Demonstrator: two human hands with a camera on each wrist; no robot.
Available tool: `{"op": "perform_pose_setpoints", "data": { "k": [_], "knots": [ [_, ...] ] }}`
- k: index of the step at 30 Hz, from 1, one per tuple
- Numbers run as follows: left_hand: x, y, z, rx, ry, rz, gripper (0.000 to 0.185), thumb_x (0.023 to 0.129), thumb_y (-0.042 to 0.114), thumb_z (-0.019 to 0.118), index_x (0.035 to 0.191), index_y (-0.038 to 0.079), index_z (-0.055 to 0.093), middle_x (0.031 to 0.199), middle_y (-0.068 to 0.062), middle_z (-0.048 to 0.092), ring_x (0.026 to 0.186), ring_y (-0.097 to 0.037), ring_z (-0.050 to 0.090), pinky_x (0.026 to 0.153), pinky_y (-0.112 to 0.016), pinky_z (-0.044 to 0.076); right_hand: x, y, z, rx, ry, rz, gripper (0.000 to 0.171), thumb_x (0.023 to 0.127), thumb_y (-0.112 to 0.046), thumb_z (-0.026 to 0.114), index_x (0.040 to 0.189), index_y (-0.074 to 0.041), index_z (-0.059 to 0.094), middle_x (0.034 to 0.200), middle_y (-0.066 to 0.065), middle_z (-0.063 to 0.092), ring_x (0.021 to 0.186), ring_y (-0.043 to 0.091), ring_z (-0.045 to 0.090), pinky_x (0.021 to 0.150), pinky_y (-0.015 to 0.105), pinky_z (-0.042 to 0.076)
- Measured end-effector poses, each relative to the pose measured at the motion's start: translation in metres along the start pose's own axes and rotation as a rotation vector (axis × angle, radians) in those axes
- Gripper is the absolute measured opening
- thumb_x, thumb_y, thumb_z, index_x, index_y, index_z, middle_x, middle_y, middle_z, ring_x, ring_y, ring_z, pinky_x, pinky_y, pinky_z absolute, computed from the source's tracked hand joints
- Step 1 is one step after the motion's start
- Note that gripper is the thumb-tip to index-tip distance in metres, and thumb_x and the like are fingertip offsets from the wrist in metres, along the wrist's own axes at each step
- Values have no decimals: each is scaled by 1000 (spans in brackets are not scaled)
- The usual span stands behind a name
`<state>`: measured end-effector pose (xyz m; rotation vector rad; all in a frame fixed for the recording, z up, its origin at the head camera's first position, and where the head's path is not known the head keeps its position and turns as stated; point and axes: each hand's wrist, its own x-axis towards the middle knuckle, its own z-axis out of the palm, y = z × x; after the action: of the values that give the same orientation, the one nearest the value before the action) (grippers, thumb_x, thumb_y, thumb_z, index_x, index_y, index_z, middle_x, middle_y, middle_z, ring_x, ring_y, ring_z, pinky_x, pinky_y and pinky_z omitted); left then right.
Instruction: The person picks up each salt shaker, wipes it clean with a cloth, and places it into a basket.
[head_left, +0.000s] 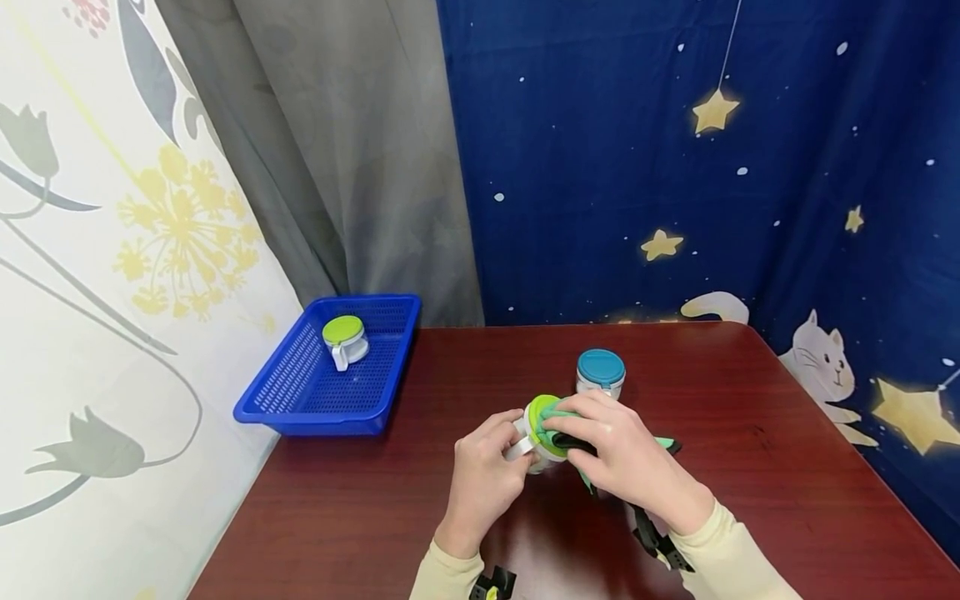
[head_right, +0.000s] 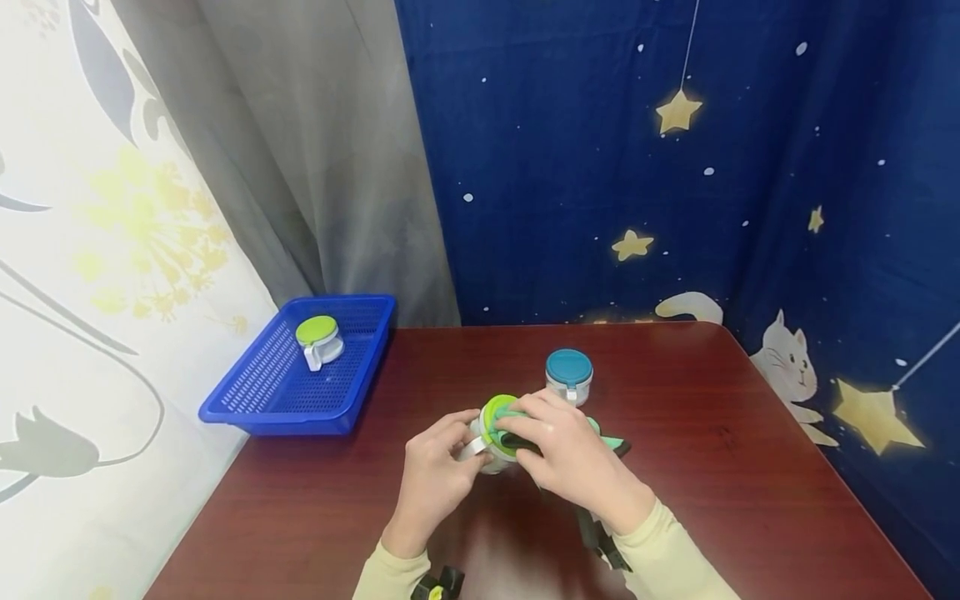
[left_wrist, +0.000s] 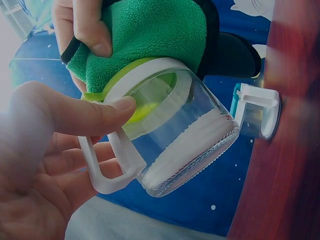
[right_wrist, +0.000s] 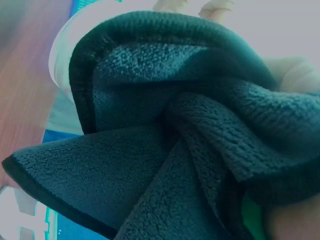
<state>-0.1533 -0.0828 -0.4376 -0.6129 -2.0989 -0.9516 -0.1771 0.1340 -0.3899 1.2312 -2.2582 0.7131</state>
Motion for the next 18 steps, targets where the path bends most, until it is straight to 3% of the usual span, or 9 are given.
{"op": "perform_pose_setpoints", "data": {
  "k": [7, 14, 18],
  "knots": [
    [-2, -2, 1, 5, 6, 13, 34, 62, -4, 87, 69, 13, 57, 108, -5, 73, 84, -16, 72, 64, -24, 56, 1, -4, -1, -6, -11, 6, 33, 81, -8, 75, 113, -16, 75, 119, -1, 65, 112, 17, 57, 86, 38, 55],
    [-2, -2, 0, 8, 17, 10, 35, 62, -3, 88, 69, 12, 57, 109, -4, 72, 83, -16, 72, 64, -24, 57, 2, -3, -1, -46, -10, 2, 33, 81, -9, 75, 112, -17, 75, 118, -4, 65, 111, 16, 57, 88, 38, 54],
    [-3, -2, -1, 4, 25, 11, 35, 62, -3, 88, 69, 12, 57, 108, -4, 73, 81, -16, 72, 64, -25, 57, 1, 0, 0, -72, -9, 13, 33, 79, -8, 77, 112, -17, 76, 118, -3, 66, 113, 16, 56, 81, 36, 56]
  ]
}}
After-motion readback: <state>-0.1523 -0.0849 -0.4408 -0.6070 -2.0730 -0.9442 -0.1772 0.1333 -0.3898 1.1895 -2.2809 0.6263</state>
